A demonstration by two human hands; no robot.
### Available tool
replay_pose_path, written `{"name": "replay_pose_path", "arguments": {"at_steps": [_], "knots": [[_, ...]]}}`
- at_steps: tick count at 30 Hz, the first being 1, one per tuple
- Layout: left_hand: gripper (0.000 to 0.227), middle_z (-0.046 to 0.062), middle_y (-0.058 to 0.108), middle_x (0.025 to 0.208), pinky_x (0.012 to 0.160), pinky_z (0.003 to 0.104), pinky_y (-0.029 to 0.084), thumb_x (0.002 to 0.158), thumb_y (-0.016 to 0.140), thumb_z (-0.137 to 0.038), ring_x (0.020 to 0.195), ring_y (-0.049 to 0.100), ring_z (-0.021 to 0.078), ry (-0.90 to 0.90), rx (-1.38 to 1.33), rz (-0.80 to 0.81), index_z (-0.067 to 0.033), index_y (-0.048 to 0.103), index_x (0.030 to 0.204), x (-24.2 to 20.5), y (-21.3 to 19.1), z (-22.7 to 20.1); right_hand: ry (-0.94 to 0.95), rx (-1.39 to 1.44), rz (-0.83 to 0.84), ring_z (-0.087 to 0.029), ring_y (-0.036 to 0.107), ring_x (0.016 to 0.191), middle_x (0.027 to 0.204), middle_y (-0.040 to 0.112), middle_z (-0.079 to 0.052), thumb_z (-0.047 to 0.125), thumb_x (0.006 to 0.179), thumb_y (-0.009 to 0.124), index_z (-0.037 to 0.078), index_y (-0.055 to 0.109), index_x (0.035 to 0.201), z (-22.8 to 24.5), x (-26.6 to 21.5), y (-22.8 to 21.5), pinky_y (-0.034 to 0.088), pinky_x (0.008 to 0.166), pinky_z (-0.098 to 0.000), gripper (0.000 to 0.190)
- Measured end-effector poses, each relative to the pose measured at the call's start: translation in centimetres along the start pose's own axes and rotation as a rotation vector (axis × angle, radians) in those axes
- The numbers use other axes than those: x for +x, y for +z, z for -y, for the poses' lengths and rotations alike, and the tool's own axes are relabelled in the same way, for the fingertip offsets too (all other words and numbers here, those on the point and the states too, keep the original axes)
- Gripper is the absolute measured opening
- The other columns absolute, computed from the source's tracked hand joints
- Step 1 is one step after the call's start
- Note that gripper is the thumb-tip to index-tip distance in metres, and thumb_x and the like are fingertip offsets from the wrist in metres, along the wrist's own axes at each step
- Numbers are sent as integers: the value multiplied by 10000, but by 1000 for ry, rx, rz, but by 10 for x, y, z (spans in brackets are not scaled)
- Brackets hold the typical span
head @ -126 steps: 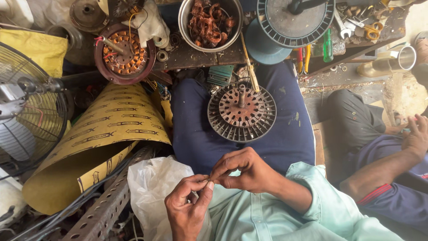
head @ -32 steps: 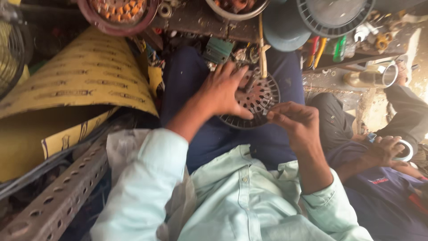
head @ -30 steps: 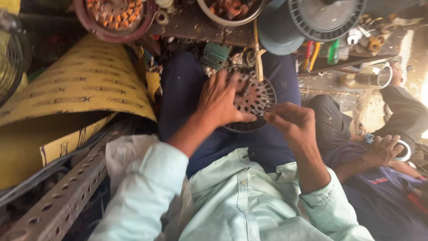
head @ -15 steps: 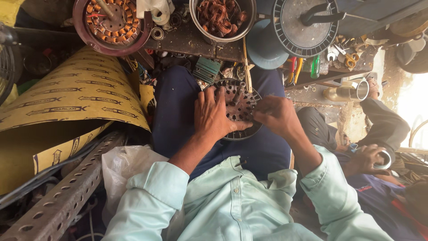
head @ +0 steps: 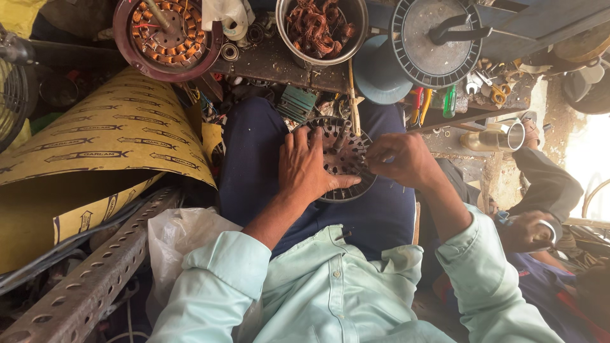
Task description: The person sits on the floor in a workshop and repairs a fan motor stator. They retrieve small white insulating pieces from a plastic bag and insert them into the slots of the stator core held on their lap.
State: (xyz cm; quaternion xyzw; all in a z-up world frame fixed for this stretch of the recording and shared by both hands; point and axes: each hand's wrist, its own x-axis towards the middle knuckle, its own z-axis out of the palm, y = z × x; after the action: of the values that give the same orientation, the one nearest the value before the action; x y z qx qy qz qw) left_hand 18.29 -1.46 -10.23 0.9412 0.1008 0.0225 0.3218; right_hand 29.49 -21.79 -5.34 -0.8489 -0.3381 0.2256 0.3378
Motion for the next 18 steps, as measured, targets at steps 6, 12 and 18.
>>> {"name": "replay_pose_path", "arguments": {"at_steps": [6, 12, 18], "knots": [[1301, 200, 496, 1304, 1022, 501, 424, 453, 849, -811, 1235, 464, 358, -17, -13, 14, 44, 527, 1379, -2, -1, 0, 30, 64, 36, -140, 775, 767, 819, 783, -53, 74, 746, 785, 49, 746, 948, -1, -1, 0, 613, 724, -294, 207], [1276, 201, 514, 1259, 987, 505, 429, 428, 865, -794, 1193, 489, 365, 2, -54, -36, 21, 551, 1358, -3, 1, 1, 310, 505, 29, -149, 736, 871, 916, 772, -89, 18, 770, 728, 0, 732, 1006, -2, -5, 3, 590, 793, -292, 236], [795, 132, 587, 1244, 1051, 499, 434, 748, 894, -578, 1210, 561, 316, 412, -234, -397, -44, 573, 1241, -15, -4, -1, 261, 749, 0, -159, 726, 865, 907, 761, -96, -10, 796, 740, -46, 730, 983, 6, -19, 5, 576, 811, -304, 190]]}}
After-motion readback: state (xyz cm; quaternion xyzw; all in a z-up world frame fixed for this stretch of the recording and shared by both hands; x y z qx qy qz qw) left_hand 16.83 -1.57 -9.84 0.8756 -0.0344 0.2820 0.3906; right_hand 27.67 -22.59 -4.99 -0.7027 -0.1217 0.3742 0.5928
